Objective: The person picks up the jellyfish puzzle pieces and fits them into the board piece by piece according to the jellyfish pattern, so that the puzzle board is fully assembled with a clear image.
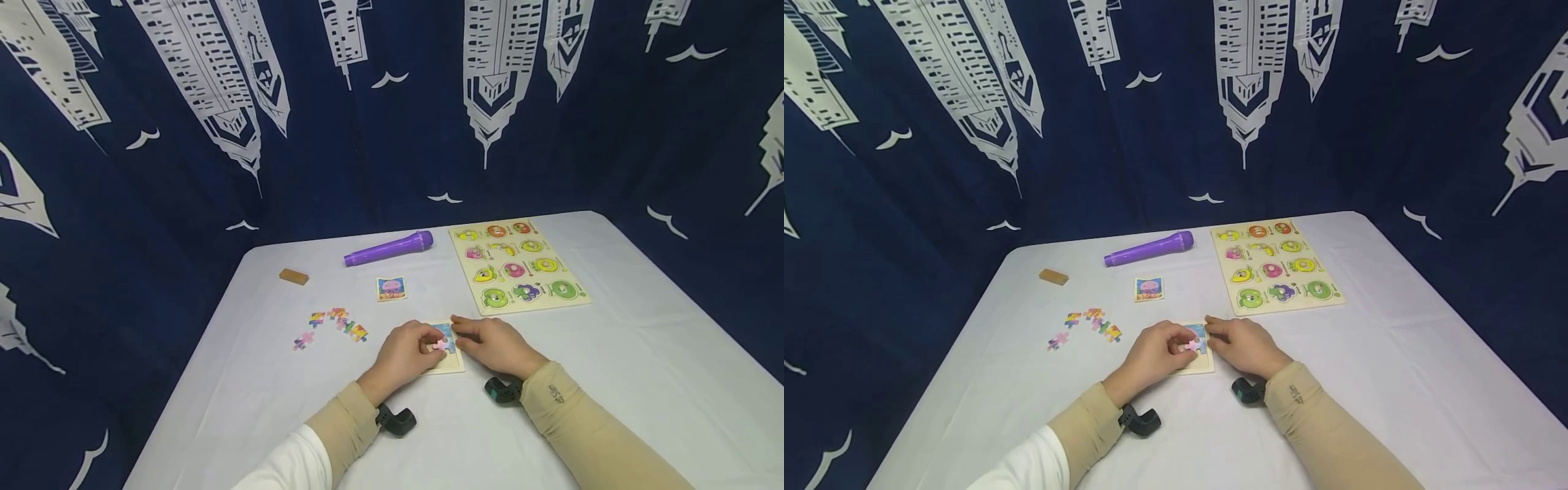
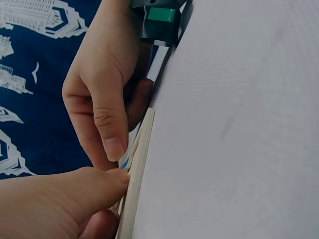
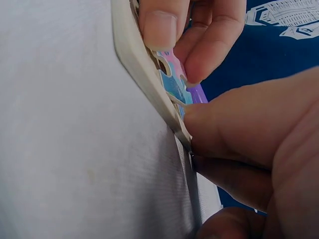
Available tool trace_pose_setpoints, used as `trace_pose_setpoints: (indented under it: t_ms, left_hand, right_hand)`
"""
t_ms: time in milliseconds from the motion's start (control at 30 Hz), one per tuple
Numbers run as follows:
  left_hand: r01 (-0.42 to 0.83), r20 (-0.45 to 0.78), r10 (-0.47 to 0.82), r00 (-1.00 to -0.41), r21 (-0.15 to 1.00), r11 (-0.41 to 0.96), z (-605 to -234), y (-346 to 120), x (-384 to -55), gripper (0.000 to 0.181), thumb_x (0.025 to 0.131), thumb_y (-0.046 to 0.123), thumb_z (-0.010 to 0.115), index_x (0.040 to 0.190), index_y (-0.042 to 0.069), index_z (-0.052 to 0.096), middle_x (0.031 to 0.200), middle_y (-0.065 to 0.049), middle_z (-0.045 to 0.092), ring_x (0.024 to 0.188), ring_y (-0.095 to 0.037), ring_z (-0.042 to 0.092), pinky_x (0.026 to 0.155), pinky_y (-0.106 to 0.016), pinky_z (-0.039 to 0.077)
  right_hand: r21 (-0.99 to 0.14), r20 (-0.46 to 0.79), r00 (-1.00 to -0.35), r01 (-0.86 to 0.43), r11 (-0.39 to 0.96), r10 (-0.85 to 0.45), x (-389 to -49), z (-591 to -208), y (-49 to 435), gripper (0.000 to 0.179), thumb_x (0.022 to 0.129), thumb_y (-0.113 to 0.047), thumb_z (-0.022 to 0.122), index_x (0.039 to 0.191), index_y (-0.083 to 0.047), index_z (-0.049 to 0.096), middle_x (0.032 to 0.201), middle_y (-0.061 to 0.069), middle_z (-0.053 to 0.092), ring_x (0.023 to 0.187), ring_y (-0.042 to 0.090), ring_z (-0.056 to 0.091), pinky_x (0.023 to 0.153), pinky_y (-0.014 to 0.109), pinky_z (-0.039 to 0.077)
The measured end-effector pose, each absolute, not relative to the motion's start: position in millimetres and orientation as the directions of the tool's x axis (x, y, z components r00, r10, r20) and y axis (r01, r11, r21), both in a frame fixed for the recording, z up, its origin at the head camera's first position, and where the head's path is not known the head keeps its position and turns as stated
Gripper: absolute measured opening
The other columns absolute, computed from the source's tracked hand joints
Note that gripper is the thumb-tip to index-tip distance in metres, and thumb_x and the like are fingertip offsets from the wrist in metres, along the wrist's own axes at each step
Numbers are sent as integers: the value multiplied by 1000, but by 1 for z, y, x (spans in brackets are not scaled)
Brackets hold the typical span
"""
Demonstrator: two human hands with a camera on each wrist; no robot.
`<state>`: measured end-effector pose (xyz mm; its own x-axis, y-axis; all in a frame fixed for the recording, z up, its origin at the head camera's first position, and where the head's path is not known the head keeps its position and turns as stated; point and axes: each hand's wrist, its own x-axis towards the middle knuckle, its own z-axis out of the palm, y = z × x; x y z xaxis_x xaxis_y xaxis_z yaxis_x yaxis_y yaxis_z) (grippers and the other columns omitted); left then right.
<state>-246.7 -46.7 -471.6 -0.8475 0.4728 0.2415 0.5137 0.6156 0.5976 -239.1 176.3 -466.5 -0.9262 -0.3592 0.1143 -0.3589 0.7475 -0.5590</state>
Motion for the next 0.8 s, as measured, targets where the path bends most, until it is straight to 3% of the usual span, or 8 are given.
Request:
trace_pose_setpoints:
  t_ms: [800]
  left_hand:
    - [551, 321, 450, -833, 542, 634, -473, -44, -248, 5, 87, 24, 84, 90, 20, 83, 87, 7, 68, 69, 2, 52, 62, -15, 43]
  right_hand:
    - [-562, 103, -931, -345, 752, -350, -238, -465, 175, 40, 100, -23, 67, 137, -8, 66, 150, 6, 57, 140, 33, 52, 111, 55, 43]
